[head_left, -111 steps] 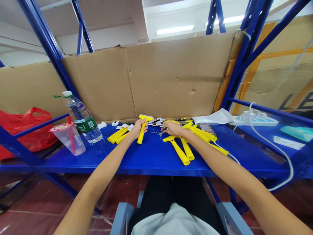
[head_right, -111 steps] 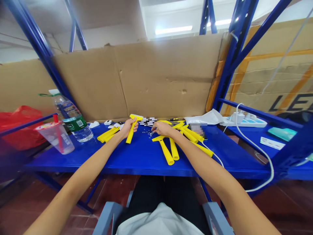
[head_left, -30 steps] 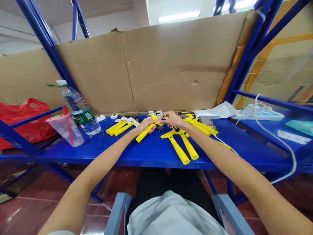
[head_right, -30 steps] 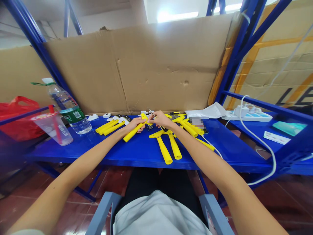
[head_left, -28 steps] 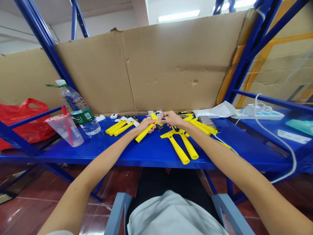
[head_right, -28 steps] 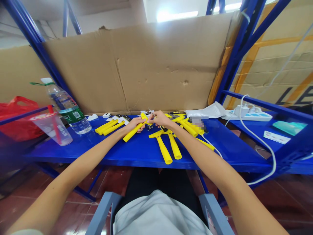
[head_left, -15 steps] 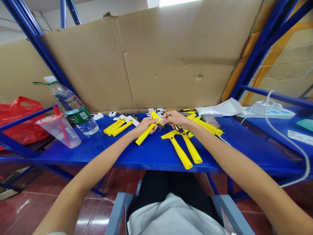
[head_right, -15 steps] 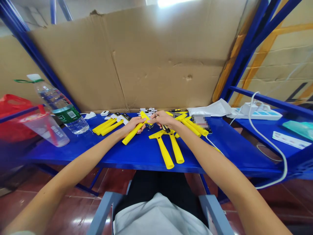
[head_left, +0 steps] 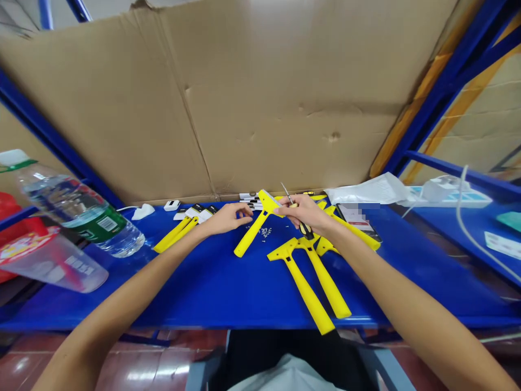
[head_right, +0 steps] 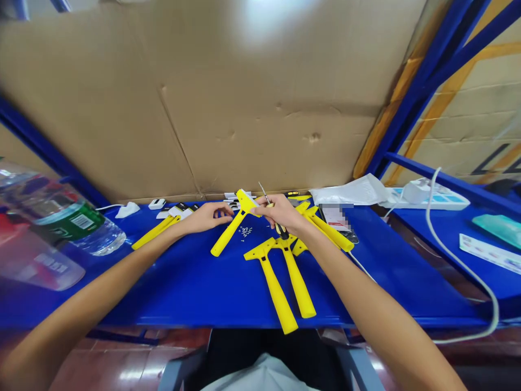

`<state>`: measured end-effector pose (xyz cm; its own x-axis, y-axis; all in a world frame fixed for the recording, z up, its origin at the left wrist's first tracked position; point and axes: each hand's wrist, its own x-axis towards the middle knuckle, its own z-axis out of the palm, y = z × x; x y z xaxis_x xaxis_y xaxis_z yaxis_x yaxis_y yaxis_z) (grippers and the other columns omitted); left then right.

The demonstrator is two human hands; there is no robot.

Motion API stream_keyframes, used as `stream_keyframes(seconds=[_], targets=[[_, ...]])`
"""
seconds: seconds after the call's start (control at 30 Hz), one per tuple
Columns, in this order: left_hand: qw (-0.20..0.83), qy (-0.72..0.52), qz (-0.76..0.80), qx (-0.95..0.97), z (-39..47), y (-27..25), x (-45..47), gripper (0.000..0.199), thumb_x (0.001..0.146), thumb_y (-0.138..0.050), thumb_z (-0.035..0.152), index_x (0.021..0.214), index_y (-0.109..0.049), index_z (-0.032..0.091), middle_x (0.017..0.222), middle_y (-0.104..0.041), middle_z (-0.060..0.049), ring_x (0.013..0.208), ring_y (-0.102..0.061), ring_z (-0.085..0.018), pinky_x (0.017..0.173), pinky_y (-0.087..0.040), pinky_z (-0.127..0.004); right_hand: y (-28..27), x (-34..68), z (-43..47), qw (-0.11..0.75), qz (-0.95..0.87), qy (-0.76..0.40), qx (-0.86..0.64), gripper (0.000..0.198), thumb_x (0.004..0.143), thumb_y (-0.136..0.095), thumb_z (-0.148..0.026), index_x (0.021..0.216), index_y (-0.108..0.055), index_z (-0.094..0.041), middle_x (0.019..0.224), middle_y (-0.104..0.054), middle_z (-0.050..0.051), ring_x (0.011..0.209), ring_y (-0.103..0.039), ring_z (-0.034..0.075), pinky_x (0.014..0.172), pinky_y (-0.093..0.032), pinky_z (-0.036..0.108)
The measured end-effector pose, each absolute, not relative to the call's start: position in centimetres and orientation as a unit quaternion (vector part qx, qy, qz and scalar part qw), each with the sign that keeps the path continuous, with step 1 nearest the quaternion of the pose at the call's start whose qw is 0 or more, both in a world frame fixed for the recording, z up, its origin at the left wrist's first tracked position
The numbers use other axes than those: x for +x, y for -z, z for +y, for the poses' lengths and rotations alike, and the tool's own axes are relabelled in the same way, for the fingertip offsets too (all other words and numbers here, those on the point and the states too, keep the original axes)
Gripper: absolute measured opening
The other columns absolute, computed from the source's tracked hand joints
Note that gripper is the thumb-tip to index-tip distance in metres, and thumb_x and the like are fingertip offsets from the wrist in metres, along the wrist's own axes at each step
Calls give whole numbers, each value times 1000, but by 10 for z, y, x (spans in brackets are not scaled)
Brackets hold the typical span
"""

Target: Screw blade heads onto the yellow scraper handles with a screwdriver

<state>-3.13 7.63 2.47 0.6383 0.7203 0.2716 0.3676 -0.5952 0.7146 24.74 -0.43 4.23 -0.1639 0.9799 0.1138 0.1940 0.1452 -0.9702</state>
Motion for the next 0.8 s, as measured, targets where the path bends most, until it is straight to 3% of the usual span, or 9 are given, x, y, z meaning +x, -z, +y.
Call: stream_keyframes(seconds=[0.13,0.23,0.37,0.6,0.7,0.8], targets=[[288,-188,228,911,90,-27,-11,11,83,-86,25,91,-81,21,100,-78,-10,101,-70,-28,97,-56,-38,-42,251,-3,442,-631,-433,-469,40,78,-91,-53,91,-76,-18,53,-53,-7,41,-45,8,42,-40,23],[278,-131,196,931,91,-26,4,17,91,-81,34,96,-79,18,108,-77,-11,108,-69,-29,103,-54,-41,-45,254,-3,443,-638,-428,-462,41,79,-90,-52,98,-79,-17,66,-64,-4,42,-51,8,41,-39,23],[297,-96,208,927,90,-25,14,22,98,-73,37,96,-76,16,103,-77,-11,97,-70,-25,96,-56,-39,-48,257,-3,447,-638,-430,-457,41,80,-89,-52,98,-80,-17,82,-72,0,42,-55,8,40,-39,23],[350,-88,241,901,88,-25,20,26,90,-79,43,92,-75,18,90,-76,-6,83,-68,-21,82,-56,-32,-40,255,-2,459,-645,-452,-412,42,81,-88,-53,101,-79,-17,94,-74,2,43,-56,8,39,-39,23],[363,-118,276,882,83,-29,23,33,83,-85,46,102,-78,19,93,-79,-7,80,-68,-23,82,-57,-35,-36,254,-2,462,-646,-463,-393,40,82,-87,-53,98,-77,-18,85,-72,-1,43,-55,8,41,-38,23],[345,-185,331,858,79,-35,17,35,80,-87,45,102,-80,18,98,-81,-9,90,-72,-27,92,-57,-40,-34,254,-2,458,-645,-480,-378,38,84,-86,-53,97,-77,-18,72,-65,-4,43,-51,8,43,-38,23]])
